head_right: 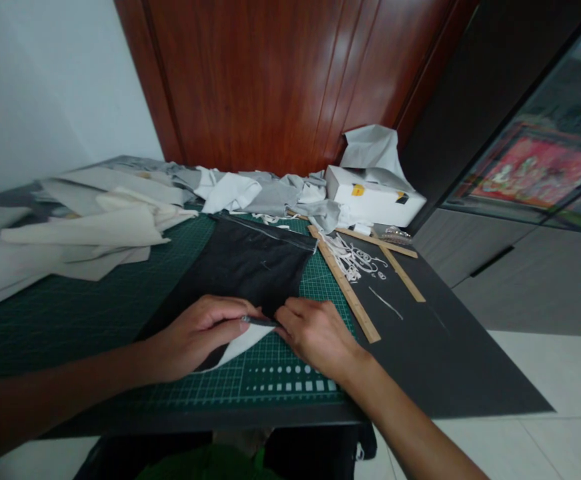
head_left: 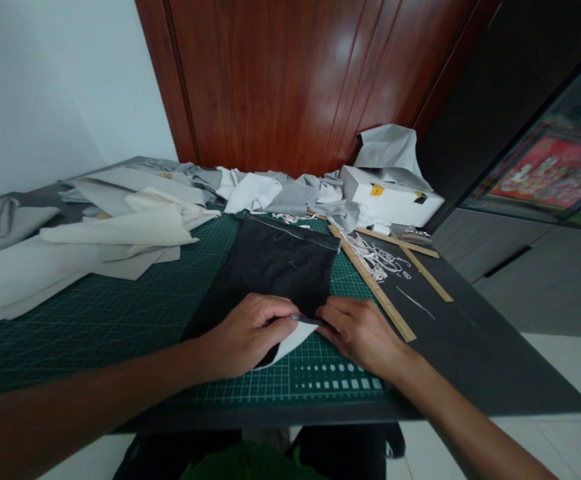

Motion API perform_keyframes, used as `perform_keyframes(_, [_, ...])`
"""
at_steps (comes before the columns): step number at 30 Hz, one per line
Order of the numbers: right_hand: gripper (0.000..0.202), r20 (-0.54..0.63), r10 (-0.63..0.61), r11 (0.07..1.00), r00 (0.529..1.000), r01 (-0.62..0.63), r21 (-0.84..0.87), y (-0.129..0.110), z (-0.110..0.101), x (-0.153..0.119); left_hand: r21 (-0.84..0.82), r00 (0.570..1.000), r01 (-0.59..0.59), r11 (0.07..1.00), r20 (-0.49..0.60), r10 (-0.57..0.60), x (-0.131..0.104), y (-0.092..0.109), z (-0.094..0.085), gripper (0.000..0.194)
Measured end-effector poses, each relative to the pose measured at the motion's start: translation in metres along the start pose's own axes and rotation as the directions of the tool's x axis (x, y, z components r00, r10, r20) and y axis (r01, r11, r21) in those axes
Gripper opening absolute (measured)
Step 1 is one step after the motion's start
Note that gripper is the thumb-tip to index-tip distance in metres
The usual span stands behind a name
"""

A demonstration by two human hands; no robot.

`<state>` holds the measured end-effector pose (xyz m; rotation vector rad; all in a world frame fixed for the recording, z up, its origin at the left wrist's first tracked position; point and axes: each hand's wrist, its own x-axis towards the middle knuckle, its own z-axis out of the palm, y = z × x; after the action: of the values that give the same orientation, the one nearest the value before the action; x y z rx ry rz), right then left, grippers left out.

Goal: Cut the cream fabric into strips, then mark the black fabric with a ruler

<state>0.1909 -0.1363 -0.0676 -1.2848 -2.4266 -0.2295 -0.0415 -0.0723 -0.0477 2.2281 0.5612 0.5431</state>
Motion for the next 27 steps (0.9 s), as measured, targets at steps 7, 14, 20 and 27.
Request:
perform_keyframes(7, [0.018, -0.161, 0.314, 0.943, 0.936, -0.326, -0.058, -0.009, 0.003, -0.018, 0.033, 0.968, -0.247, 0.969, 0.056, 0.244, -0.003, -0.002, 0.006, 0.027])
perform_keyframes(14, [0.061, 0.379, 0.646, 0.405, 0.662, -0.719, 0.565, -0.019, -0.011, 0.004, 0.092, 0.950, -0.311, 0.946, 0.068, 0.305, -0.005, 0.001, 0.007, 0.028])
perform_keyframes(20, [0.040, 0.588, 0.557, 0.159, 0.587, -0.770, 0.618, -0.019, -0.014, 0.013, 0.165, 0.935, -0.354, 0.921, 0.099, 0.341, -0.008, 0.001, 0.011, 0.026])
perform_keyframes(27, [0.031, 0.411, 0.633, 0.427, 0.656, -0.739, 0.522, -0.001, -0.016, 0.016, 0.200, 0.945, -0.309, 0.930, 0.177, 0.276, -0.008, 0.009, 0.011, 0.019])
